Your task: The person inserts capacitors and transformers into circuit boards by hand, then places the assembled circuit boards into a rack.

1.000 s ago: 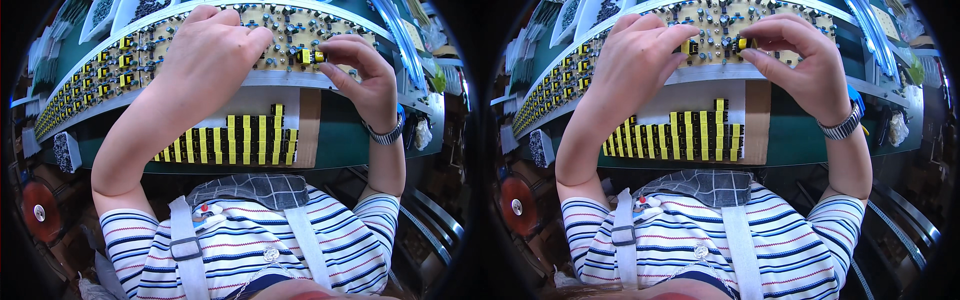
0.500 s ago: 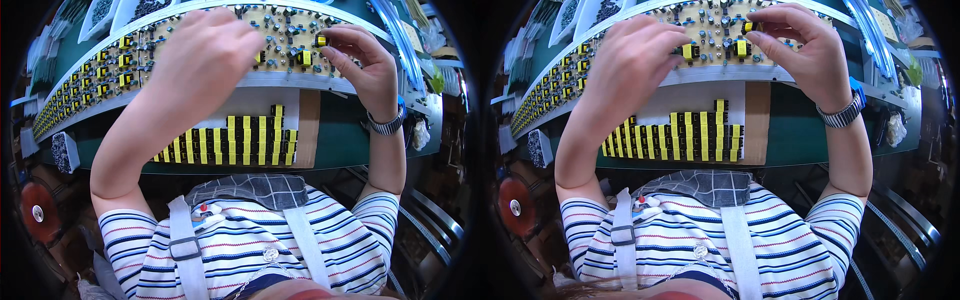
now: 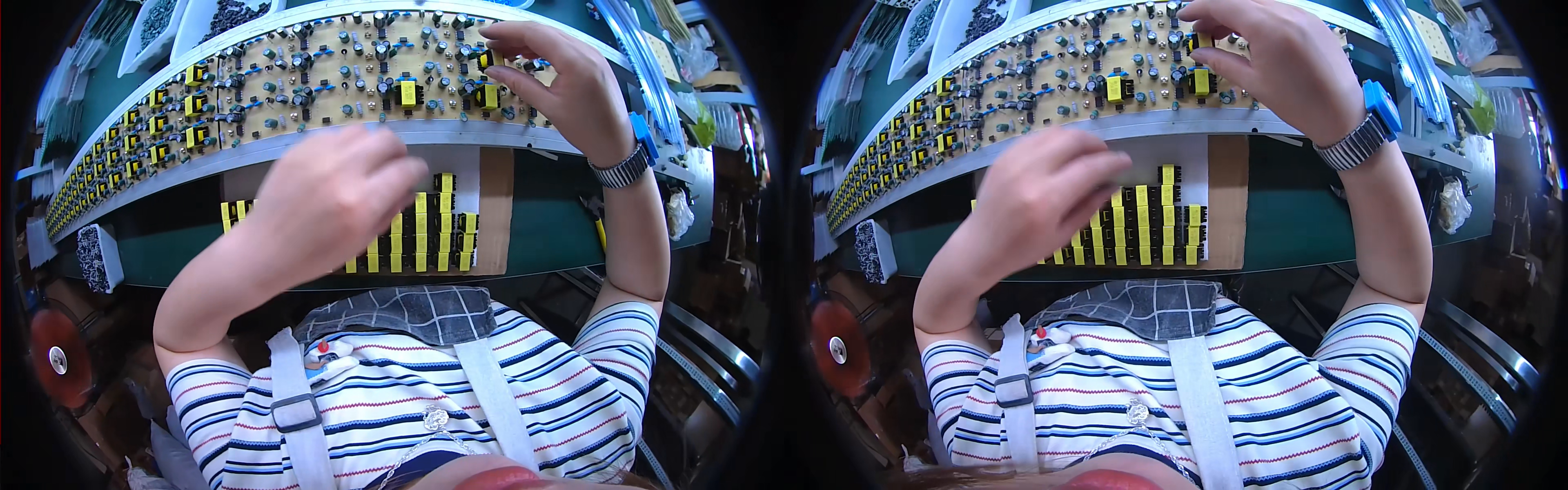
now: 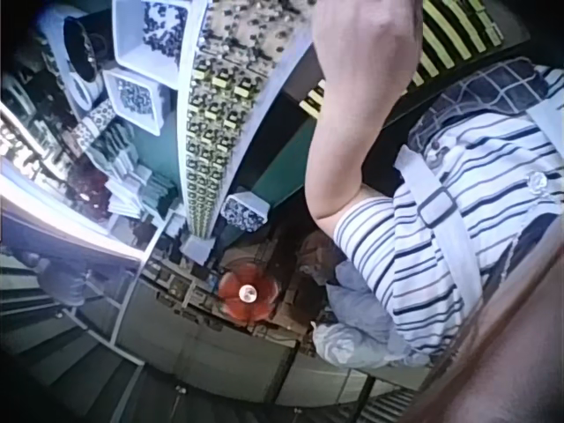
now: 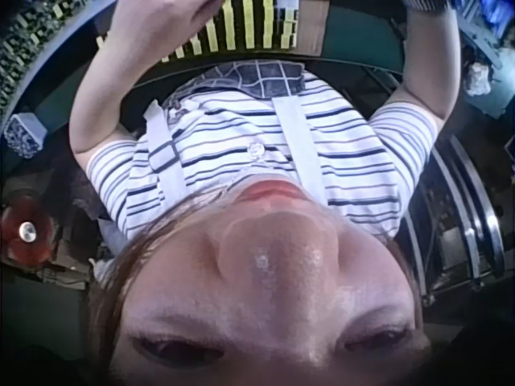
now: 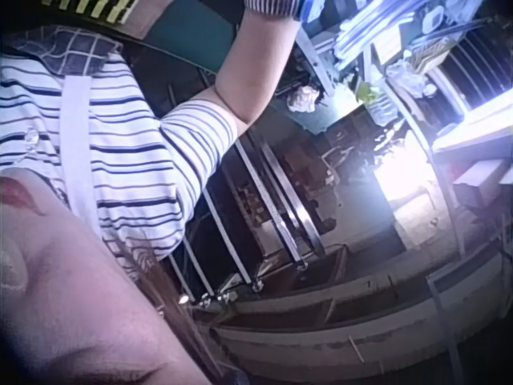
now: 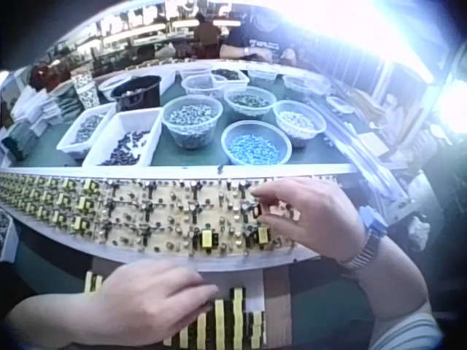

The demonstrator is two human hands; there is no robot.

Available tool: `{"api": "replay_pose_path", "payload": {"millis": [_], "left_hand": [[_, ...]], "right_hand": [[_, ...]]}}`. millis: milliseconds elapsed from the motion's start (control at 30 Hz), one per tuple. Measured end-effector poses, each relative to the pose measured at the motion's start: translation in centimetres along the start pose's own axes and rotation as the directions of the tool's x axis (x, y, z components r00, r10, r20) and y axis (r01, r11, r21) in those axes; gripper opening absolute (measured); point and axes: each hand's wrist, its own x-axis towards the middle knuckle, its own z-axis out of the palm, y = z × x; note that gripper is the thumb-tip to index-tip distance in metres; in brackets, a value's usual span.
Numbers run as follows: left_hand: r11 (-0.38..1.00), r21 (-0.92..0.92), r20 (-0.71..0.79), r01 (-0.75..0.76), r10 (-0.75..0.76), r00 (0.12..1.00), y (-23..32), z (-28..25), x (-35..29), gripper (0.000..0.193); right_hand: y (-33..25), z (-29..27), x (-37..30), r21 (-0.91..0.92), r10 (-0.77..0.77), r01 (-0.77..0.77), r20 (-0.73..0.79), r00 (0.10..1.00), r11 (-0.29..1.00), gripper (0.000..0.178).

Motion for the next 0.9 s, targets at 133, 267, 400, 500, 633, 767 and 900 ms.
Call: {"api": "replay_pose_path", "payload": {"millis": [133,267,400,500,633,767,900], "left_hand": [[0.997,0.077,0.121,0.013,-0.022,0.992,0.5,1.7,-1.5,0.025],[0.991,0.044,0.342,0.124,-0.132,0.93,-0.1,1.2,-2.1,0.028],[0.982,-0.062,0.275,0.177,-0.154,0.949,-0.1,1.3,-2.4,0.028],[0.981,-0.087,0.307,0.175,-0.141,0.941,-0.1,1.2,-2.2,0.027],[0.979,-0.114,0.325,0.168,-0.123,0.938,-0.5,1.3,-1.9,0.026],[0.975,-0.123,0.328,0.183,-0.134,0.935,-0.8,1.4,-1.8,0.025],[0.98,-0.113,0.317,0.163,-0.12,0.941,-1.0,1.8,-1.6,0.023]], "right_hand": [[-0.6,-0.3,0.8,-0.029,-0.027,0.028,0.055,0.998,0.999,0.035],[-0.4,0.3,0.7,-0.085,-0.016,0.021,0.06,0.998,0.996,0.035],[0.1,1.1,0.4,-0.165,-0.043,0.048,0.034,0.999,0.985,0.034],[0.1,1.0,0.2,-0.148,-0.05,0.052,0.017,0.999,0.988,0.032],[0.0,0.0,0.0,-0.159,-0.051,0.061,0.063,0.997,0.985,0.023],[-1.2,-0.9,-0.3,-0.144,-0.227,0.215,-0.068,0.972,0.966,0.014],[-1.4,-0.5,-4.4,-0.16,-0.172,0.154,-0.1,0.98,0.975,0.014]]}}
